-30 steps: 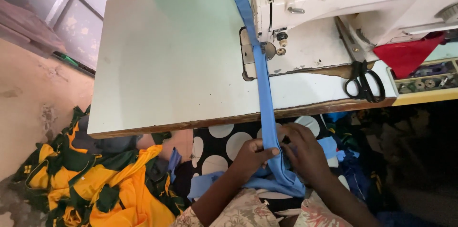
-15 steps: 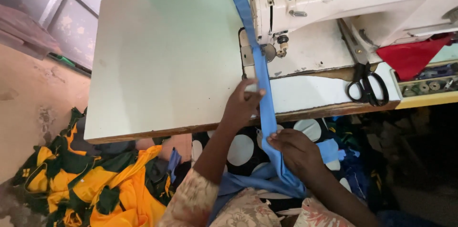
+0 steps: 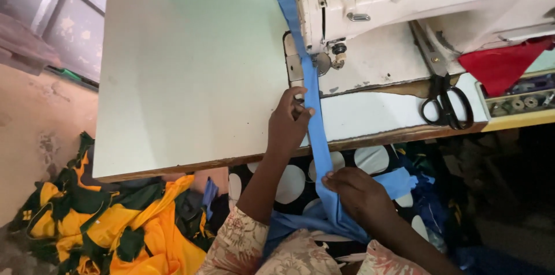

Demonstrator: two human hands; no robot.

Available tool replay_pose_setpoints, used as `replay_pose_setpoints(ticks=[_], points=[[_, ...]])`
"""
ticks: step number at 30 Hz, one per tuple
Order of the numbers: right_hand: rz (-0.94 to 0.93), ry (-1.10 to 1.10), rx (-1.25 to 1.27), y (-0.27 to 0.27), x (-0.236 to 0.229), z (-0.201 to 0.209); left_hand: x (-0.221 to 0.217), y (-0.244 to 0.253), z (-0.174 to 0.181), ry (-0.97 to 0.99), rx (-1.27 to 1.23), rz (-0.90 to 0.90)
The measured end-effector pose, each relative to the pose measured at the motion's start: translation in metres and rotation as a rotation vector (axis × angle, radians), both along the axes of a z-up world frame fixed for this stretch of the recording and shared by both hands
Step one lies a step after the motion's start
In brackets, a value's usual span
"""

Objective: Manually folding and aligning a long blue fabric strip on a sewing machine table.

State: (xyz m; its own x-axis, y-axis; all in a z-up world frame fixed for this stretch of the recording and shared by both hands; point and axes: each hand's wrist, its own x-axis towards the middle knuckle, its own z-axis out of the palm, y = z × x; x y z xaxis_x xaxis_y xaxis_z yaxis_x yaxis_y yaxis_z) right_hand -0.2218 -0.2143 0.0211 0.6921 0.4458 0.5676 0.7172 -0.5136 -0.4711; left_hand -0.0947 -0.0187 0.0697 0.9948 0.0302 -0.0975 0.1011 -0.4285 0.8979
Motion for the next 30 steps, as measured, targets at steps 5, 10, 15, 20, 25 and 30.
replay_pose_setpoints(ticks=[5,10,15,20,25,30], points=[[0.058,0.018,0.025,-0.001,0.006,-0.029,0.002,-0.010,-0.016,-0.317,0.351,-0.101],[0.037,0.025,0.005,0.004,0.010,-0.025,0.003,-0.003,-0.033,-0.576,0.459,-0.261],[0.002,0.090,-0.068,0.003,0.006,-0.024,-0.004,0.001,-0.030,-0.590,0.510,-0.322],[-0.027,0.087,-0.050,-0.001,0.014,-0.031,0.010,-0.001,-0.032,-0.472,0.552,-0.335],[-0.046,0.026,-0.054,0.004,0.045,-0.015,0.046,0.003,-0.041,-0.460,0.560,-0.269],[-0.077,-0.042,-0.137,0.005,0.088,-0.014,0.091,0.008,-0.065,-0.528,0.441,-0.166]])
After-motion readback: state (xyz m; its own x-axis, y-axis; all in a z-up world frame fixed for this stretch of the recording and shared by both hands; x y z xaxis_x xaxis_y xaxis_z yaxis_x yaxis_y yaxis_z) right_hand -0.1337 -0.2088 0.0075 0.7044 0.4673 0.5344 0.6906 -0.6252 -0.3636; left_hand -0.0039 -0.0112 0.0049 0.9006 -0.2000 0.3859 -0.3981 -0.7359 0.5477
